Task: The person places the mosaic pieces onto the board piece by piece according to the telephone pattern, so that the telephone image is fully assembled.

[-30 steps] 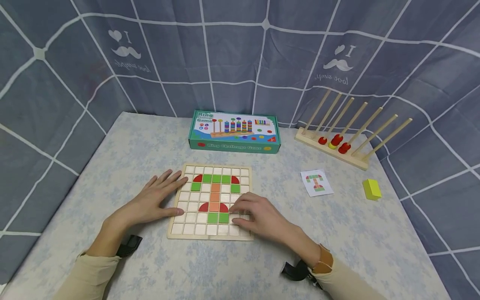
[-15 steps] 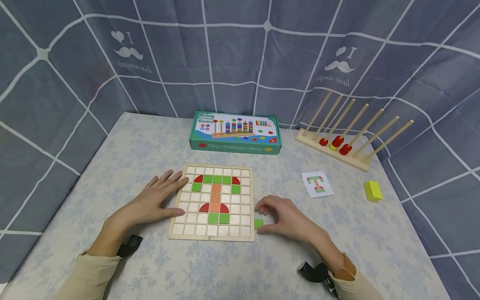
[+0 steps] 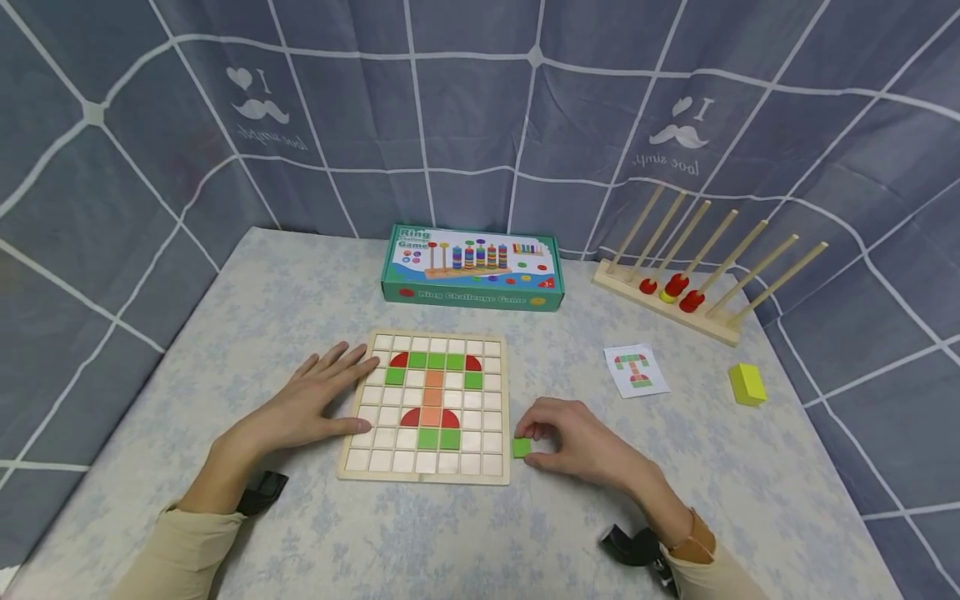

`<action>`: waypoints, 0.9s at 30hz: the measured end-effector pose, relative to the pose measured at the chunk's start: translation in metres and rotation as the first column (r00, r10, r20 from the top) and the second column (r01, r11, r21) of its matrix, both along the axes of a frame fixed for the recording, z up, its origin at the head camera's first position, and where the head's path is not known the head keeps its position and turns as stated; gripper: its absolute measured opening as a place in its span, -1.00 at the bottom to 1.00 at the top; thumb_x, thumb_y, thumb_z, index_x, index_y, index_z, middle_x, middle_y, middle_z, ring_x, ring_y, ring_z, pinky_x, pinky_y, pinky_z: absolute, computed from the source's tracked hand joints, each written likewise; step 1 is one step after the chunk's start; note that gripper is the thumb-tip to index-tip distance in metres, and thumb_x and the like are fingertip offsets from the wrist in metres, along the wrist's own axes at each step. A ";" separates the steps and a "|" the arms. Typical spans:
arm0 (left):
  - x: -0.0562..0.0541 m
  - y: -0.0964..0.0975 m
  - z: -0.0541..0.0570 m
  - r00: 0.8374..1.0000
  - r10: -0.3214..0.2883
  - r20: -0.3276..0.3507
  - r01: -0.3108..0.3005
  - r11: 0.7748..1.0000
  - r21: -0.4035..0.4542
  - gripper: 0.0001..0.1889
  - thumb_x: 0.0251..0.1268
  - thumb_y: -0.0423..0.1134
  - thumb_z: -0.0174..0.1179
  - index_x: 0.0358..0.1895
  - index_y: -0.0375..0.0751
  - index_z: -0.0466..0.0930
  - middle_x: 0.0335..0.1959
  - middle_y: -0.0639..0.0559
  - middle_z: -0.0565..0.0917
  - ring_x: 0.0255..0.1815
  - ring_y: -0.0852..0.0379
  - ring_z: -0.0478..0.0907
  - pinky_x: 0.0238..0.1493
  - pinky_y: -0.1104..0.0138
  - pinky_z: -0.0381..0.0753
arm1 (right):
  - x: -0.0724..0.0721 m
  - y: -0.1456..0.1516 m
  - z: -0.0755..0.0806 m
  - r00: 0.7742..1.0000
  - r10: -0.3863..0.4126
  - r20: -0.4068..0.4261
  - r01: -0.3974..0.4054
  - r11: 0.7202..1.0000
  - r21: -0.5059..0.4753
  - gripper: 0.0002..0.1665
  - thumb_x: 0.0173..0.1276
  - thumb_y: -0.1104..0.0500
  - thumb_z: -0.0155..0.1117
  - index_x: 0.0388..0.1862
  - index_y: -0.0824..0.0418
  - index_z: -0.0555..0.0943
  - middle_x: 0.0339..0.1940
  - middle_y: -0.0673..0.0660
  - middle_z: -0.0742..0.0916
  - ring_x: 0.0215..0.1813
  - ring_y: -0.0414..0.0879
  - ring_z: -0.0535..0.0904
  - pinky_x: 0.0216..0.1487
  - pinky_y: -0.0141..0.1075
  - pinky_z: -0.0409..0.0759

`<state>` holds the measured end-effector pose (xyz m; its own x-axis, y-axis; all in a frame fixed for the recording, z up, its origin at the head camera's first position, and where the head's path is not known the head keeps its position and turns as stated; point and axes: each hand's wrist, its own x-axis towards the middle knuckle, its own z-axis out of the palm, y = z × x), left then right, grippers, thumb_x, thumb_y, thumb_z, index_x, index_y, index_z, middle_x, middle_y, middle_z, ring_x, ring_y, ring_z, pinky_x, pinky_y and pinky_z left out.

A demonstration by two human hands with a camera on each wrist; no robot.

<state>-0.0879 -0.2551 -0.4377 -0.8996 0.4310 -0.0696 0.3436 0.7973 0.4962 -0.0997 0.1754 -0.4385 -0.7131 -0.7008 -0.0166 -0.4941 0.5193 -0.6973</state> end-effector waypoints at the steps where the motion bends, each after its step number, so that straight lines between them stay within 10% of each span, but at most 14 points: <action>1: 0.000 0.000 -0.001 1.000 -0.001 0.000 0.001 1.000 0.004 0.00 0.28 0.26 0.42 0.68 -0.06 0.21 0.72 -0.27 0.10 0.73 -0.41 -0.12 0.59 -0.40 -0.18 | -0.001 0.001 0.001 1.000 -0.003 -0.006 0.003 1.000 -0.006 -0.68 0.25 0.21 0.63 -0.05 -0.01 0.74 -0.18 -0.13 0.72 -0.17 -0.19 0.62 -0.09 -0.33 0.66; 15: -0.001 -0.001 0.000 1.000 -0.001 0.008 0.001 1.000 0.015 0.00 0.28 0.24 0.43 0.68 -0.08 0.20 0.73 -0.26 0.09 0.74 -0.40 -0.14 0.60 -0.40 -0.21 | 0.001 -0.074 0.004 0.975 -0.103 -0.195 0.077 0.987 -0.140 -0.70 0.27 0.21 0.62 -0.05 0.13 0.73 -0.18 0.03 0.72 -0.18 -0.07 0.63 -0.14 -0.34 0.64; 27: 0.000 -0.002 0.000 1.000 -0.002 0.009 0.002 1.000 0.007 -0.01 0.30 0.26 0.41 0.69 -0.05 0.20 0.73 -0.24 0.09 0.74 -0.40 -0.14 0.59 -0.41 -0.19 | 0.007 -0.127 -0.001 0.966 0.042 -0.254 -0.048 0.999 -0.014 -0.76 0.37 0.09 0.56 -0.03 0.04 0.75 -0.09 -0.07 0.73 -0.07 -0.20 0.59 -0.03 -0.39 0.60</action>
<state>-0.0883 -0.2572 -0.4374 -0.8981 0.4334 -0.0751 0.3406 0.7933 0.5047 -0.0931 0.0481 -0.4395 -0.6600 -0.7306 0.1751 -0.6785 0.4796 -0.5564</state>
